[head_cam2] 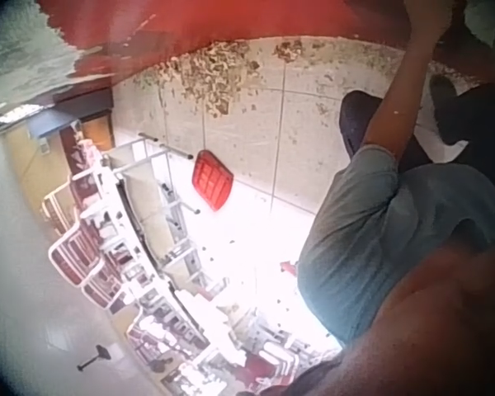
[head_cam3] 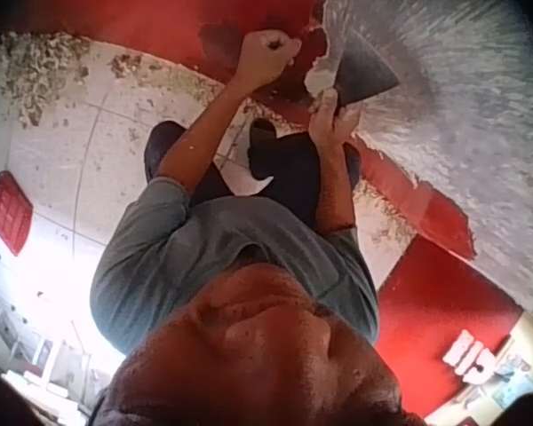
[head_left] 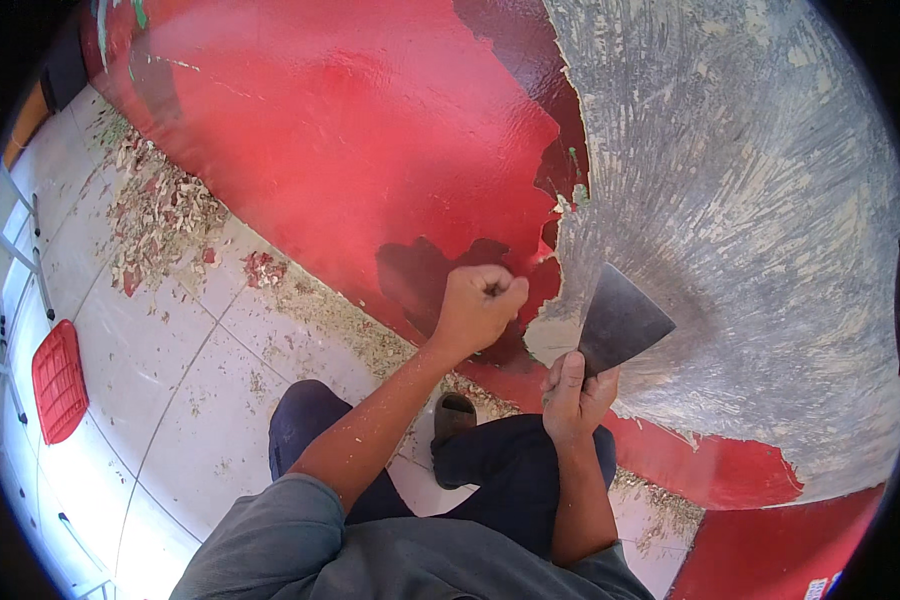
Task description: Scrape old red and green paint off a wall using a metal putty knife.
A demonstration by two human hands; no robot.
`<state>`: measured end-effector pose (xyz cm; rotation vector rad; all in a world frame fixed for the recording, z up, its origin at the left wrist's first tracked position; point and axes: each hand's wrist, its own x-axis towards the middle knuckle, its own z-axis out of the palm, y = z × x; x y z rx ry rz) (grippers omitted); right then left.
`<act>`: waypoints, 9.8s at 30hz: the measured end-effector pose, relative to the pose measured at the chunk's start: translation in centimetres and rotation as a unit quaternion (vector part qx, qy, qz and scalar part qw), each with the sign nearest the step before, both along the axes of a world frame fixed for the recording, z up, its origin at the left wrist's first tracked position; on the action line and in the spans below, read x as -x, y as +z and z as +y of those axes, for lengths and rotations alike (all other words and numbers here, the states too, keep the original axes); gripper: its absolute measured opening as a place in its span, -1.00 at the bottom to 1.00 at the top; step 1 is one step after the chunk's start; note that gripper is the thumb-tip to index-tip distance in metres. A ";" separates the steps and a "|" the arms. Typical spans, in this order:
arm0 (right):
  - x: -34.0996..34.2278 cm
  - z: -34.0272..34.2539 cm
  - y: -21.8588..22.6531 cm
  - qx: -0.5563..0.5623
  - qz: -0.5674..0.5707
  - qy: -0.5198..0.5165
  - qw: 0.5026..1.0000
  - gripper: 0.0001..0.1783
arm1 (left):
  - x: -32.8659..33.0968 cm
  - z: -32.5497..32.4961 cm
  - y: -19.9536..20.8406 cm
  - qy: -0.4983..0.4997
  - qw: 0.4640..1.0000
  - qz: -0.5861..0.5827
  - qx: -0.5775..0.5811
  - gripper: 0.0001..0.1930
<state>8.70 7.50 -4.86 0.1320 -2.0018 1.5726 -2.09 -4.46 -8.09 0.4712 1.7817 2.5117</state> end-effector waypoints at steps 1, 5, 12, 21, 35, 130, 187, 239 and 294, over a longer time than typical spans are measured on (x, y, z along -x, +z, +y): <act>0.0 0.2 -0.1 -0.005 0.012 0.001 1.000 -0.81 | -0.6 -0.1 -0.6 -0.001 1.000 0.000 0.001 -0.70; -0.2 0.0 0.4 -0.003 -0.009 0.005 1.000 -0.82 | -1.7 -0.3 -0.9 0.018 0.992 0.051 0.110 -0.66; 0.0 -0.2 -0.3 -0.006 -0.015 0.009 1.000 -0.83 | 1.2 0.1 5.2 0.201 0.932 0.138 0.267 -0.59; 0.4 -1.0 0.2 0.006 0.002 0.022 1.000 -0.82 | 3.0 1.5 2.3 0.056 0.994 0.084 0.030 -0.75; 0.4 -0.1 0.1 0.001 0.006 0.014 1.000 -0.80 | 0.8 0.8 0.9 0.093 0.984 0.051 0.145 -0.57; 0.0 0.4 0.6 0.036 0.036 -0.010 0.999 -0.78 | -3.1 -1.0 -5.4 -0.019 0.975 0.033 0.220 -0.79; 0.9 -1.6 -0.4 0.077 -0.040 -0.004 0.996 -0.76 | 0.5 1.7 1.4 0.026 0.981 -0.186 -0.042 -0.62; -0.4 0.3 1.0 0.075 0.032 0.001 0.997 -0.77 | 0.2 5.2 -0.6 0.263 0.920 0.261 0.127 -0.85; -0.4 -0.2 1.0 0.039 0.030 -0.023 0.999 -0.78 | 2.3 3.8 -2.0 0.241 0.832 0.463 0.186 -0.78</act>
